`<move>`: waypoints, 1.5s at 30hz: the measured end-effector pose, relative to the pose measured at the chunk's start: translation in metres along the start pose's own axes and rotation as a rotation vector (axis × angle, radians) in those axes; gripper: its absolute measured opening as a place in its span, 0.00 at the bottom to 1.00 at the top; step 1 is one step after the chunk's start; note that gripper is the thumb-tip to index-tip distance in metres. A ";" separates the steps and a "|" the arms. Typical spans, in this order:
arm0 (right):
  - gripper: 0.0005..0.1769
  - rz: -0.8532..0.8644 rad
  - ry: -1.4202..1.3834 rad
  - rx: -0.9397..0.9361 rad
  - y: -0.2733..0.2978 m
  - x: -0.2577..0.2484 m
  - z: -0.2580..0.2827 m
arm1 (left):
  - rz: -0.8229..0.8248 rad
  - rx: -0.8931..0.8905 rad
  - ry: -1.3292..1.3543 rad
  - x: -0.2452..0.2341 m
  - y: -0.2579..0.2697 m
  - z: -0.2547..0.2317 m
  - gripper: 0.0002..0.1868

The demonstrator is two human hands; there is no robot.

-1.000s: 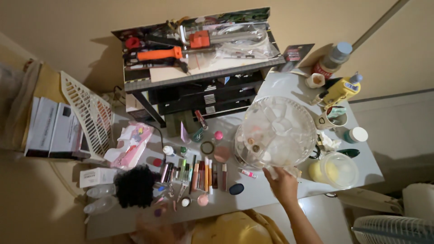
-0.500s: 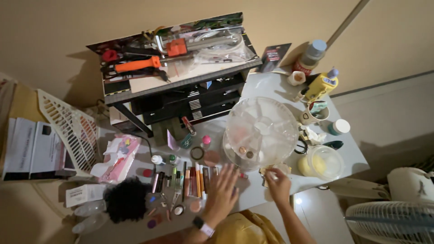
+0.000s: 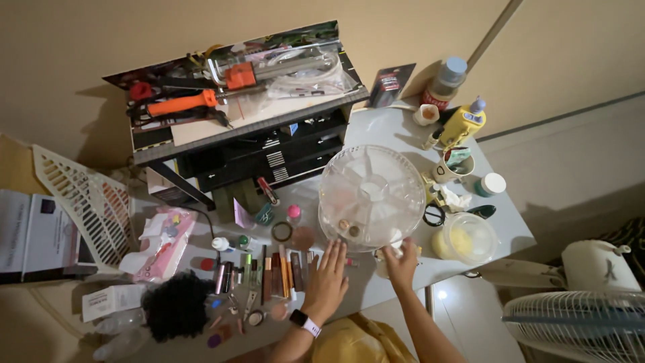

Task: The person removes various cosmetic items from a clear rotating organizer on a cluttered table, wipes each item with a tissue, and places them on the table. The person continues handling and wiping multiple small cosmetic containers and compacts throughout the clip.

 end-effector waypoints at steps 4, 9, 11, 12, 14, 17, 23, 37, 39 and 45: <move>0.29 -0.034 -0.120 0.149 0.019 -0.023 -0.008 | -0.021 -0.030 0.041 0.006 0.001 0.005 0.45; 0.30 0.045 0.034 0.002 0.061 -0.072 0.026 | -0.319 0.101 0.162 -0.030 0.004 -0.037 0.30; 0.37 0.143 0.151 -0.201 0.086 -0.085 0.050 | -0.380 0.285 0.394 -0.031 0.000 -0.060 0.54; 0.37 0.140 0.153 -0.195 0.100 -0.091 0.071 | -0.375 0.285 0.400 -0.042 -0.002 -0.066 0.54; 0.33 0.327 0.033 -0.306 0.128 -0.094 0.121 | -0.482 0.267 0.731 -0.068 -0.009 -0.072 0.39; 0.66 0.319 -0.434 0.079 0.120 -0.109 0.116 | -0.432 0.189 0.875 -0.087 -0.012 -0.070 0.39; 0.37 0.246 0.418 -0.770 0.186 -0.079 0.148 | -0.323 0.166 0.717 -0.069 -0.004 -0.086 0.13; 0.37 0.582 0.165 -0.066 0.167 -0.045 0.213 | -0.138 -0.275 0.986 -0.070 0.039 -0.070 0.22; 0.38 0.679 0.016 0.467 0.169 -0.040 0.204 | -0.234 -0.201 1.115 -0.070 0.044 -0.073 0.34; 0.34 0.447 -0.487 0.568 0.164 -0.033 0.188 | -0.423 -0.173 1.626 -0.085 0.035 -0.066 0.36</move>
Point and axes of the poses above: each hand's wrist, its own y-axis away from the middle knuckle, its own x-axis out of the palm, z = x × y, the point moved 6 cm from there along -y, towards the middle knuckle, and after that the axes turned 15 degrees about x, right-handed, at the moved point
